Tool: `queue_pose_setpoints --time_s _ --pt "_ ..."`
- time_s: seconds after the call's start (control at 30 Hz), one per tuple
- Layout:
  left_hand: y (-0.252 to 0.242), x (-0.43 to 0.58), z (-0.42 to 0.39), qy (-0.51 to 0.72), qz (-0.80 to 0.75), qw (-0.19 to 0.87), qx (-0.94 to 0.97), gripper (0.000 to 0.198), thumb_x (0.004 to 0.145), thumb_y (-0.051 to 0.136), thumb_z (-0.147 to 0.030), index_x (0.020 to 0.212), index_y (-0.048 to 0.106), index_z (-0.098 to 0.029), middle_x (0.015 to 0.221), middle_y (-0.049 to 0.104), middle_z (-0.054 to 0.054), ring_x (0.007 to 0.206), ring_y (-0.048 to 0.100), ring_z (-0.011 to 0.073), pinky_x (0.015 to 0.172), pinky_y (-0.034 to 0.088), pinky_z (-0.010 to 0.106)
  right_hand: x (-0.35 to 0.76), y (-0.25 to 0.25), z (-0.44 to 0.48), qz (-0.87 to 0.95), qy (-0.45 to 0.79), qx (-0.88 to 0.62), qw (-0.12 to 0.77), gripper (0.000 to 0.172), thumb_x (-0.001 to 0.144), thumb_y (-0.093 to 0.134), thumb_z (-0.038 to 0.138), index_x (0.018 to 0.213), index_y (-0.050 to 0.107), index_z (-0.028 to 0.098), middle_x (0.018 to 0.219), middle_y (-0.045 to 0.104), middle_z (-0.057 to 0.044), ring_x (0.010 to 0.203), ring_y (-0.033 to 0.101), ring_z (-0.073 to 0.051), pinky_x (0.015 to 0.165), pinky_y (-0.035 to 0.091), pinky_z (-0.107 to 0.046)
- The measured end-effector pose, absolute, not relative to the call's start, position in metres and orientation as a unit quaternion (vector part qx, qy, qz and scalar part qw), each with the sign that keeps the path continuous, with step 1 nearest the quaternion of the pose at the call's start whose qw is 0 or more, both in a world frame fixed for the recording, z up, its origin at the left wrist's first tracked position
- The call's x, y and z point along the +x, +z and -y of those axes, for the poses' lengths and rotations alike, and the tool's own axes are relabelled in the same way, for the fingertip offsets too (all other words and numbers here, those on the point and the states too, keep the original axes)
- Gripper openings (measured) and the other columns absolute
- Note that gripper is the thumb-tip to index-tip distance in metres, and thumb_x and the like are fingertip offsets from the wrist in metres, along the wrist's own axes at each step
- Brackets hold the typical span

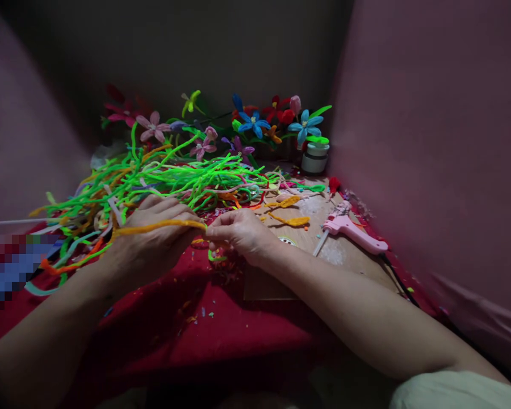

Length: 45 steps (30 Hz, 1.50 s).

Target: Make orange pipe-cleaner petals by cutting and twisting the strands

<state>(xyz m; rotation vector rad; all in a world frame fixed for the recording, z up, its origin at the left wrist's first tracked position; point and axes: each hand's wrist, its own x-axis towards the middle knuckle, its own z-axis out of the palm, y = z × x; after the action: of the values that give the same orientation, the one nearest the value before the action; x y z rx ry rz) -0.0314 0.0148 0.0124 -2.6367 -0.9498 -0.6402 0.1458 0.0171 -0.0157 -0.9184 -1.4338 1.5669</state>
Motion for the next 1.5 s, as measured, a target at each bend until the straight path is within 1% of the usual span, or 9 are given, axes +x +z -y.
queue_pose_setpoints --time_s 0.1,0.3,0.43,0.53,0.67,0.87,1.1,1.3,1.5 --pt "0.017 -0.028 -0.009 -0.231 0.416 -0.032 -0.879 0.018 0.076 0.052 -0.028 0.068 0.065 -0.019 0.063 0.06 0.003 0.061 0.051 0.0168 0.066 0.038 0.032 0.144 -0.015 -0.011 0.656 0.508 -0.391 0.4 0.014 0.071 0.058 0.022 0.058 0.057 0.015 0.053 0.053 0.001 0.05 0.044 -0.009 0.051 0.032 -0.024" --pt "0.012 -0.027 -0.017 -0.274 0.467 -0.627 -0.561 0.015 0.056 0.061 -0.022 0.044 0.054 -0.016 0.043 0.042 -0.002 0.04 0.034 0.0076 0.042 0.027 0.023 0.143 -0.015 0.002 0.841 0.095 -0.31 0.433 0.016 0.078 0.049 0.013 0.063 0.051 0.019 0.062 0.053 -0.003 0.062 0.045 -0.015 0.062 0.035 -0.03" --pt "0.007 -0.025 -0.022 -0.231 0.377 -0.777 -0.447 0.021 0.056 0.058 -0.022 0.039 0.047 -0.016 0.036 0.029 -0.004 0.035 0.023 0.0048 0.039 0.026 0.022 0.145 -0.016 0.002 0.859 -0.018 -0.279 0.429 0.02 0.081 0.044 0.011 0.063 0.049 0.02 0.058 0.051 -0.003 0.059 0.04 -0.015 0.062 0.035 -0.032" --pt "0.009 -0.026 -0.021 -0.288 0.404 -0.713 -0.496 0.017 0.059 0.063 -0.022 0.046 0.056 -0.014 0.041 0.042 -0.001 0.038 0.034 0.0063 0.041 0.031 0.023 0.145 -0.016 0.0 0.83 0.051 -0.301 0.467 0.018 0.081 0.047 0.014 0.065 0.051 0.019 0.062 0.053 -0.003 0.062 0.045 -0.015 0.064 0.037 -0.031" --pt "0.018 -0.031 -0.015 -0.414 0.434 -0.487 -0.635 0.01 0.068 0.069 -0.027 0.071 0.067 -0.018 0.064 0.06 0.001 0.055 0.052 0.0101 0.053 0.041 0.022 0.144 -0.013 -0.001 0.718 0.329 -0.362 0.495 0.014 0.081 0.055 0.023 0.068 0.054 0.018 0.064 0.055 -0.001 0.06 0.049 -0.012 0.06 0.039 -0.027" --pt "0.027 -0.034 -0.011 -0.389 0.338 -0.204 -0.832 0.012 0.078 0.062 -0.028 0.078 0.07 -0.021 0.088 0.062 0.005 0.087 0.057 0.0161 0.078 0.043 0.024 0.142 -0.01 -0.003 0.601 0.545 -0.324 0.487 0.016 0.074 0.063 0.028 0.065 0.057 0.016 0.062 0.057 0.001 0.057 0.05 -0.009 0.058 0.038 -0.025" --pt "0.019 -0.032 -0.012 -0.365 0.389 -0.322 -0.782 0.012 0.077 0.062 -0.029 0.075 0.065 -0.018 0.078 0.06 0.002 0.075 0.054 0.015 0.071 0.043 0.025 0.142 -0.008 -0.001 0.628 0.526 -0.324 0.473 0.016 0.076 0.061 0.027 0.065 0.056 0.016 0.06 0.055 0.001 0.055 0.049 -0.009 0.055 0.038 -0.024" --pt "0.007 -0.026 -0.013 -0.328 0.386 -0.645 -0.573 0.017 0.067 0.068 -0.028 0.07 0.062 -0.012 0.068 0.058 0.002 0.063 0.051 0.011 0.061 0.041 0.022 0.142 -0.01 0.007 0.786 0.155 -0.324 0.503 0.014 0.077 0.055 0.013 0.063 0.055 0.015 0.061 0.054 -0.001 0.059 0.047 -0.011 0.06 0.038 -0.026" --pt "0.016 -0.03 -0.012 -0.328 0.439 -0.457 -0.701 0.024 0.081 0.056 -0.035 0.068 0.052 -0.015 0.061 0.042 -0.004 0.054 0.035 0.0065 0.049 0.029 0.019 0.14 -0.009 0.0 0.686 0.422 -0.363 0.469 0.014 0.079 0.058 0.024 0.07 0.061 0.014 0.064 0.06 -0.001 0.059 0.051 -0.01 0.058 0.04 -0.024"
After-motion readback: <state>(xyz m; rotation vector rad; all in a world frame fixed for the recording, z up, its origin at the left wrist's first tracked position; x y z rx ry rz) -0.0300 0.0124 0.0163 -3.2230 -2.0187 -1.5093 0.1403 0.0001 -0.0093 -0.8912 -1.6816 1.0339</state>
